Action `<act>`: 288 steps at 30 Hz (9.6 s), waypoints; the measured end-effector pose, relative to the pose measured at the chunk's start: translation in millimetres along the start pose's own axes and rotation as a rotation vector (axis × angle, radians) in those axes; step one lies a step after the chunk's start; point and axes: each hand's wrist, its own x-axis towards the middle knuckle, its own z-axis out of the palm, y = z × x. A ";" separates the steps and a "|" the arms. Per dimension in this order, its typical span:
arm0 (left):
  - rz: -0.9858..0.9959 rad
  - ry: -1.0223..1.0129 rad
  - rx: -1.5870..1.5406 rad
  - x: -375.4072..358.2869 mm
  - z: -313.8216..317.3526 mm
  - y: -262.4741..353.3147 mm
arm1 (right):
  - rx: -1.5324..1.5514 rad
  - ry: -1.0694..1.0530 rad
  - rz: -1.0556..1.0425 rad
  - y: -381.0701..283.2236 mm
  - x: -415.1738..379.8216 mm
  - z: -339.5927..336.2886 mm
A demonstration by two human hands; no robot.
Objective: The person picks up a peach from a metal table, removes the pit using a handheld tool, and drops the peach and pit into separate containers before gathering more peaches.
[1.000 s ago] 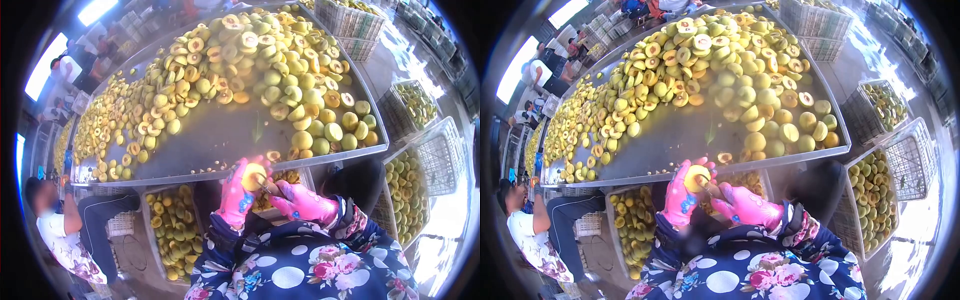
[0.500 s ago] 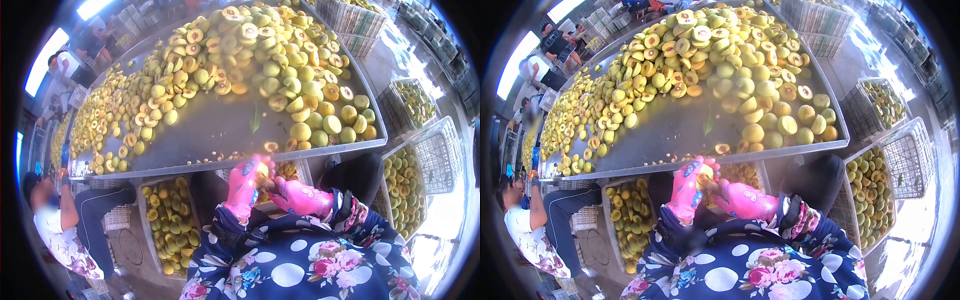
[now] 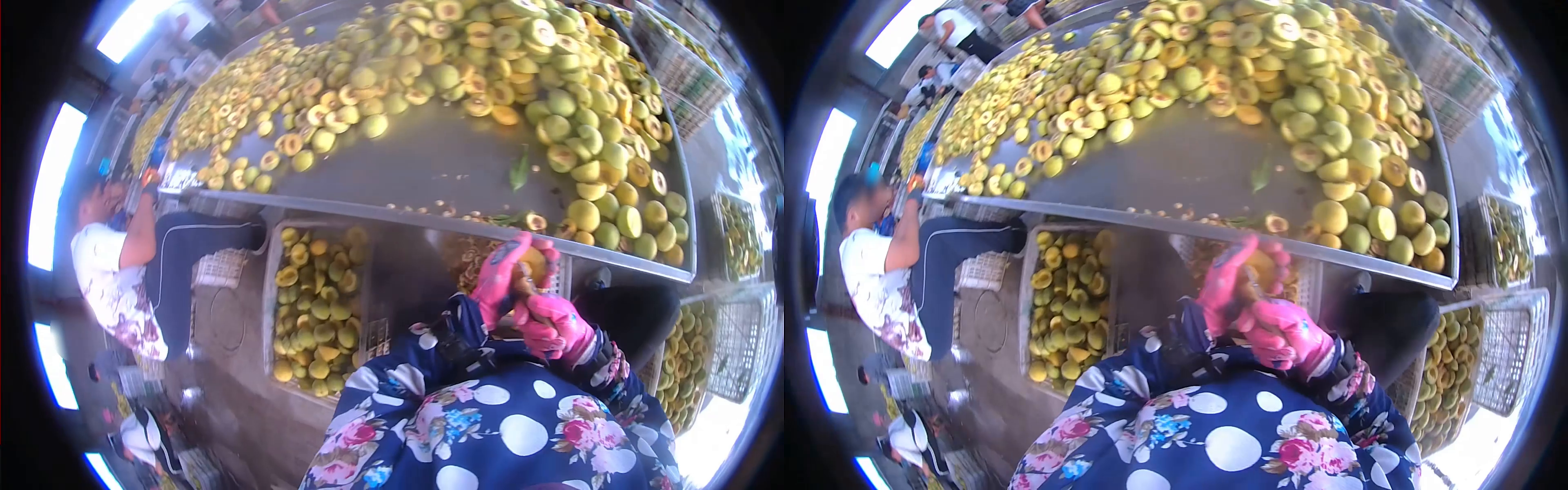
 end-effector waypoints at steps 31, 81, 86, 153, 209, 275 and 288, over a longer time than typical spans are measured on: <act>0.718 0.209 1.727 163.6 -32.2 189.6 | -0.415 0.523 -0.003 17.5 -18.5 -95.3; -0.097 0.059 0.013 123.4 36.6 72.6 | -0.573 0.475 -0.178 9.9 -28.8 -77.8; -0.096 0.020 -0.268 54.1 34.3 66.9 | -0.670 0.478 -0.244 1.6 -39.8 -41.6; 0.438 0.450 0.199 17.5 -2.8 -11.9 | -2.223 0.617 -0.374 28.1 58.7 -62.4; 0.021 0.046 0.823 -2.3 -33.9 -6.0 | -0.523 -0.006 0.291 -20.9 -10.3 -17.3; 0.095 1.217 1.651 -132.1 -358.3 240.5 | -1.285 0.664 0.198 51.1 8.6 -91.5; 0.858 -0.402 2.031 183.1 39.1 133.9 | -1.143 0.634 0.224 32.2 -1.3 -93.4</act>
